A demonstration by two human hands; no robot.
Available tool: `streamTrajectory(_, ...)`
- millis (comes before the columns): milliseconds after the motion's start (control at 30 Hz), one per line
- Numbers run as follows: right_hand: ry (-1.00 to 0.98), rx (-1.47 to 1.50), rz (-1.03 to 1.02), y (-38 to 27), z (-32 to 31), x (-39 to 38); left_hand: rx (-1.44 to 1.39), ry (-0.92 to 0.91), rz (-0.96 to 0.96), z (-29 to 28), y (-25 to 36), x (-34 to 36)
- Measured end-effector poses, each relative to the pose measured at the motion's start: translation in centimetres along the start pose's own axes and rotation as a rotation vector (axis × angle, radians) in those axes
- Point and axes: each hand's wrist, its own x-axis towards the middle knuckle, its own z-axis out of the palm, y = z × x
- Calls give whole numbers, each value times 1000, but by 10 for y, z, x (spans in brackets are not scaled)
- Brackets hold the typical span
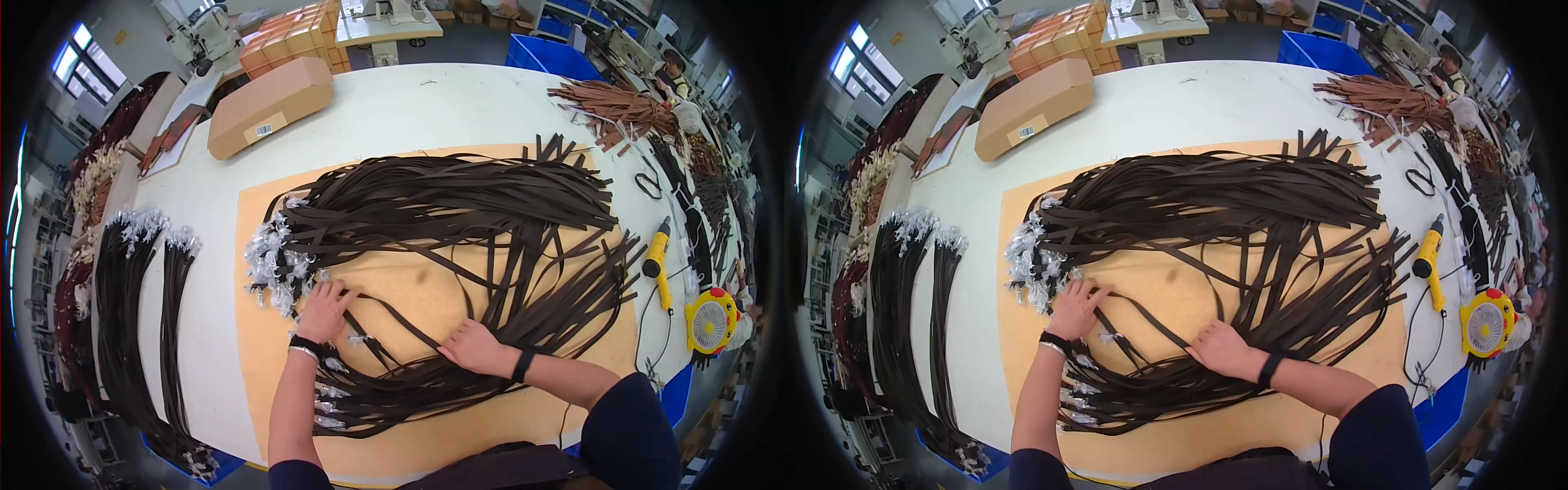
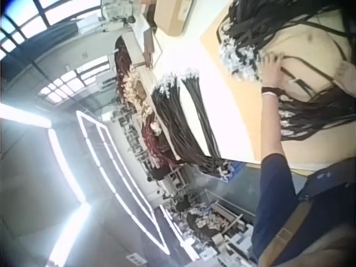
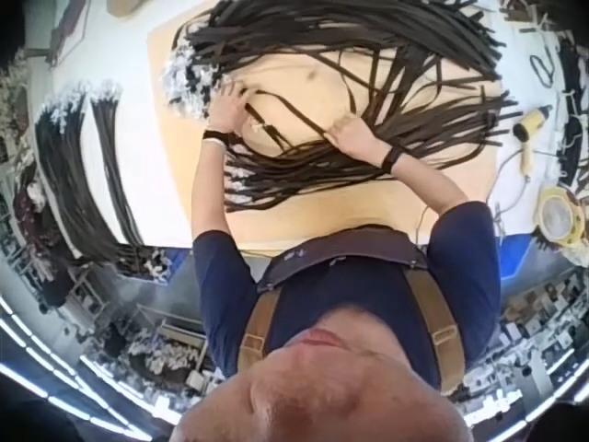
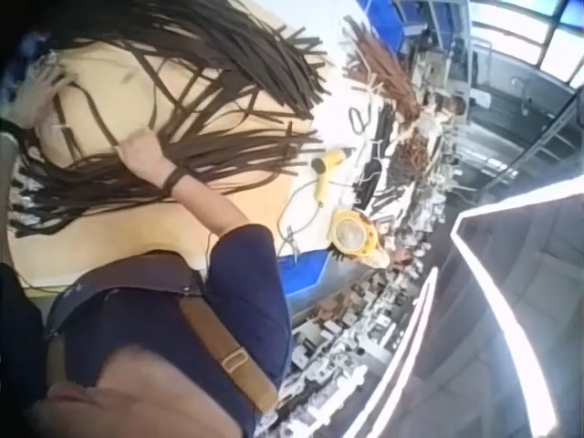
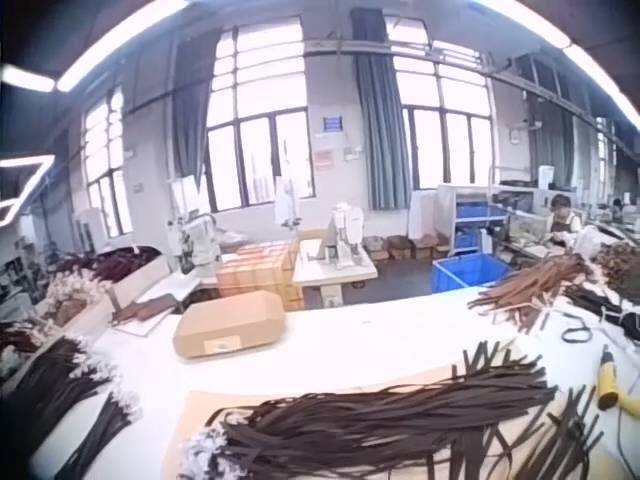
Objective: The recorder uses a heat gun to process leather straps and then organizes them on a board.
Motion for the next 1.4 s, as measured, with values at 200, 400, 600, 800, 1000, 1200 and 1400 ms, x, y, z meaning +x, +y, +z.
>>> streamTrajectory(200,168,-128,288,-89,-32,-110,-10,125,-306,27,-29,29)
streamTrajectory(400,157,674,441,-61,-54,-74,-236,266,-260,9,-21,40)
streamTrajectory(600,181,182,101,42,-16,36,-65,-82,-21,12,52,-41)
streamTrajectory(800,122,224,482,121,-36,82,-191,-186,-126,-42,80,-100)
streamTrajectory(1000,113,-149,325,101,-27,83,-251,47,-154,-44,38,-51)
streamTrajectory(1200,-80,-222,594,202,-57,31,106,124,-192,-13,-41,-26)
streamTrajectory(1400,3,-367,690,254,-76,21,213,-29,-295,-10,-78,33)
